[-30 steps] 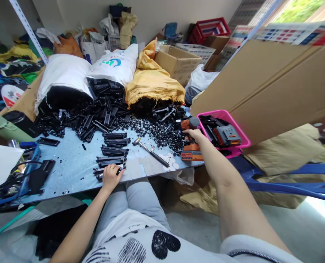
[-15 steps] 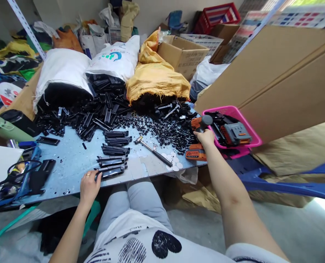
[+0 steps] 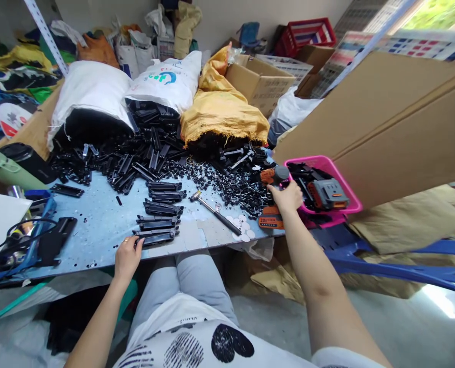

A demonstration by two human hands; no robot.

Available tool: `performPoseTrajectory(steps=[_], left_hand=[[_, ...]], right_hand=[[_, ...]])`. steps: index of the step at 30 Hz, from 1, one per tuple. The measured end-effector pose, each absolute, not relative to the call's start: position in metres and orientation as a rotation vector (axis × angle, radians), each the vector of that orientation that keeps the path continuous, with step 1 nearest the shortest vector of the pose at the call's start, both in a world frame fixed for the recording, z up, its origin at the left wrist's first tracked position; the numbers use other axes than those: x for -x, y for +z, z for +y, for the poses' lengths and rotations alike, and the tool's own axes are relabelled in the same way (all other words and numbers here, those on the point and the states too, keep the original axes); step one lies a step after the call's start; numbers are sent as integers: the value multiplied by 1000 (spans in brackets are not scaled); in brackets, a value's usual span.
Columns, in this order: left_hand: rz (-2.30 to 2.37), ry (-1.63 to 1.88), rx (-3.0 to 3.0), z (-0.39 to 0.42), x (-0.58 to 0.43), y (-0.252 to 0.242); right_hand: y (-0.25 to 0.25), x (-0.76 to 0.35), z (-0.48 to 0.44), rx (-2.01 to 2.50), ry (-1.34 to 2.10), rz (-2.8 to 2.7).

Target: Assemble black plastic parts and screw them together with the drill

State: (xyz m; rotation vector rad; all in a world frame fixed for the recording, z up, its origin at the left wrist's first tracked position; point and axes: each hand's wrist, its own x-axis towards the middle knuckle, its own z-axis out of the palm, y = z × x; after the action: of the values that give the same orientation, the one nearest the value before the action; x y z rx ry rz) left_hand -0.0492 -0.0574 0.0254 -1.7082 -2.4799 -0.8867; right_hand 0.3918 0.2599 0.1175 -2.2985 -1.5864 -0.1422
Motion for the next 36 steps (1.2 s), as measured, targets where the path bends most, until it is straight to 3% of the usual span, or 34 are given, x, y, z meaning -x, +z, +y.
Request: performPoseTrajectory(steps=[5,15,21,27,31,36], left_hand=[[-2493,-878,1692,-50,50,22],[-2538,-903,1698,-57,48,23],[-2583,-931,1707,-58,46,23],[-2531,-1134,1514,-60,37,34],[-2667,-1531,1329,-79,14,44],[-3028,-2155,1153,-109,-19,33]], right_hand=[[114,-369,250,2095,-428,-1575],[92,-360,262,2219,-186,-1605],[105,-320,251,1713,-387,-1735],[83,-135,253,896,291,-2637],[66,-48,264,844,601,-2916],[61,-33,292,888,833,-3005]])
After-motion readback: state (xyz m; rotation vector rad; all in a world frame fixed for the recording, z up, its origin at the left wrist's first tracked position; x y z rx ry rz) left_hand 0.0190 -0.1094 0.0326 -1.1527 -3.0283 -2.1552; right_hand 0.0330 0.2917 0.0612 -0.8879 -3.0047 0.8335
